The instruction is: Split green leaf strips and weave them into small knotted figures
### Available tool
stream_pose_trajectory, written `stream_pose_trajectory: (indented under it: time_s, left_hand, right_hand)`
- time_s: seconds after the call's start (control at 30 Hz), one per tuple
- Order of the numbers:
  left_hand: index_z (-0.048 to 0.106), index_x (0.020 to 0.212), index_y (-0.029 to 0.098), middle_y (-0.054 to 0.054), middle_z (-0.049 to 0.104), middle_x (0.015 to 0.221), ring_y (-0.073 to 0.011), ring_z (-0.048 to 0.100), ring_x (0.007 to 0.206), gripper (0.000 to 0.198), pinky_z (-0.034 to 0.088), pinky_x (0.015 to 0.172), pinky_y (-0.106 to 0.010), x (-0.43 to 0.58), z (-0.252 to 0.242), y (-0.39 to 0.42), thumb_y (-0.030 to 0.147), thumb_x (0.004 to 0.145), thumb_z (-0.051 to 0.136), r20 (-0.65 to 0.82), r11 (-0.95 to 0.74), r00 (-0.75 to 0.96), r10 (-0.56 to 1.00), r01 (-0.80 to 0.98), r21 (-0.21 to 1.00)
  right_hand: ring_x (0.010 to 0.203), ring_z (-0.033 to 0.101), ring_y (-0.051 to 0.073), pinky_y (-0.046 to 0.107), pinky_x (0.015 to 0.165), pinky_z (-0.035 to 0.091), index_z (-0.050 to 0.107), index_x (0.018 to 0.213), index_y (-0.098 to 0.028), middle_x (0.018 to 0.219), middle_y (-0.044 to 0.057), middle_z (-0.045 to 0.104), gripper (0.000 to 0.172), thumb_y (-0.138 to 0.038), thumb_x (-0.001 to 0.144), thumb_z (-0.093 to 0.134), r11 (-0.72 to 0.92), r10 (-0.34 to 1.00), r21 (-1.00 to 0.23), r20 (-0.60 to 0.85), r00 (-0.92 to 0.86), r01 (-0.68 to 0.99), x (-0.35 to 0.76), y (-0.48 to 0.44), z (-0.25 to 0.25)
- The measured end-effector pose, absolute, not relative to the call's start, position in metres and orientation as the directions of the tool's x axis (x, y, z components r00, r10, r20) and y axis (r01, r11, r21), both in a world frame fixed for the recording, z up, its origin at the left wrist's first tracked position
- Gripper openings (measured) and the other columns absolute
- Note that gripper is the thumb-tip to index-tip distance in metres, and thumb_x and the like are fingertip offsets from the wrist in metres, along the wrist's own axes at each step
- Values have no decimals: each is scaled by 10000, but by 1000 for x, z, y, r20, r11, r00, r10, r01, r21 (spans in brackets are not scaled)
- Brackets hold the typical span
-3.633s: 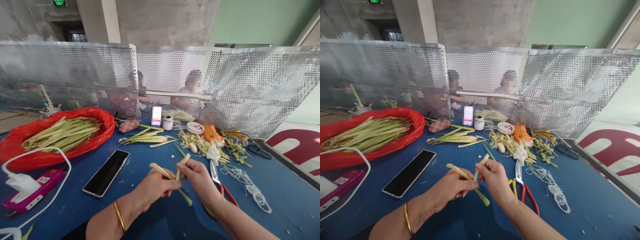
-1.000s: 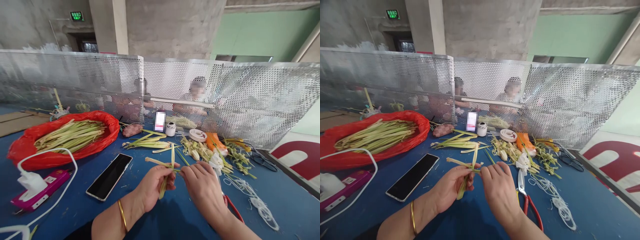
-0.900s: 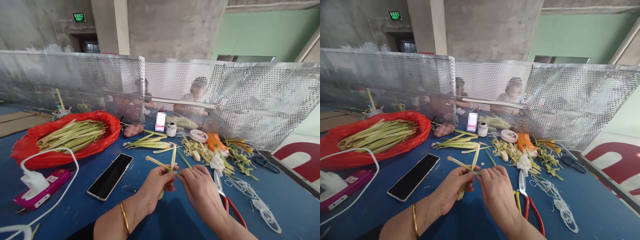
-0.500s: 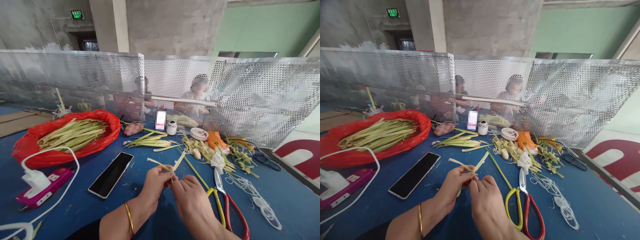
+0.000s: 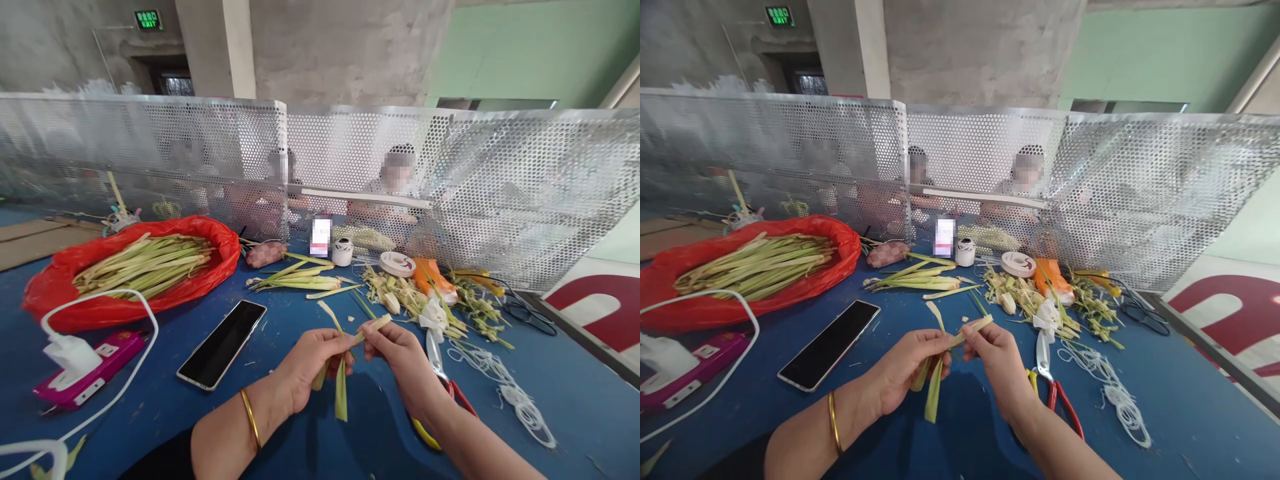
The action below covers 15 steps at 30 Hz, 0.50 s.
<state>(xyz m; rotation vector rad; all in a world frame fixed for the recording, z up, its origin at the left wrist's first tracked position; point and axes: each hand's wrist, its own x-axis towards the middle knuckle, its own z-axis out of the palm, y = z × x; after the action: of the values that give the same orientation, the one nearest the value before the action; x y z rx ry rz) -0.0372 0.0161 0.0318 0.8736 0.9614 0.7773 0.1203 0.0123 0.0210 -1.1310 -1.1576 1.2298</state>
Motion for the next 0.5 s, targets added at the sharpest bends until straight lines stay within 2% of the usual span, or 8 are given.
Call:
stream_pose_trajectory:
  time_s: [0.1, 0.33, 0.43, 0.5]
  left_hand:
    - [622, 676, 135, 20, 557, 554, -97, 525, 508, 275, 401, 566, -233, -35, 28, 15, 377, 654, 752, -316, 376, 363, 877, -108, 920]
    - [658, 719, 122, 12, 556, 515, -104, 501, 492, 213, 392, 563, -249, -35, 24, 16, 328, 685, 702, -248, 283, 418, 874, -24, 959]
    - [655, 686, 112, 9, 554, 491, -97, 494, 473, 189, 388, 562, -245, -35, 25, 15, 299, 679, 686, -257, 284, 415, 873, -5, 959]
    - [643, 667, 116, 8, 555, 485, -96, 494, 461, 183, 384, 547, -241, -34, 25, 14, 292, 667, 690, -279, 302, 396, 875, 7, 953]
  right_hand:
    - [527, 508, 133, 285, 572, 439, 620, 621, -161, 550, 3, 566, 383, -526, 661, 732, 42, 999, -996, 40, 34, -72, 119, 11, 21]
    - [497, 493, 122, 273, 522, 415, 584, 518, -177, 517, -5, 545, 370, -488, 662, 726, 67, 989, -996, 59, 133, -51, 120, 12, 15]
    - [495, 501, 121, 275, 526, 422, 580, 526, -174, 536, -1, 554, 372, -490, 674, 710, 50, 993, -998, 44, 106, -47, 124, 15, 12]
    - [492, 512, 128, 285, 540, 435, 591, 560, -167, 538, 1, 560, 379, -510, 693, 683, 12, 999, -1000, 12, 32, 21, 130, 20, 13]
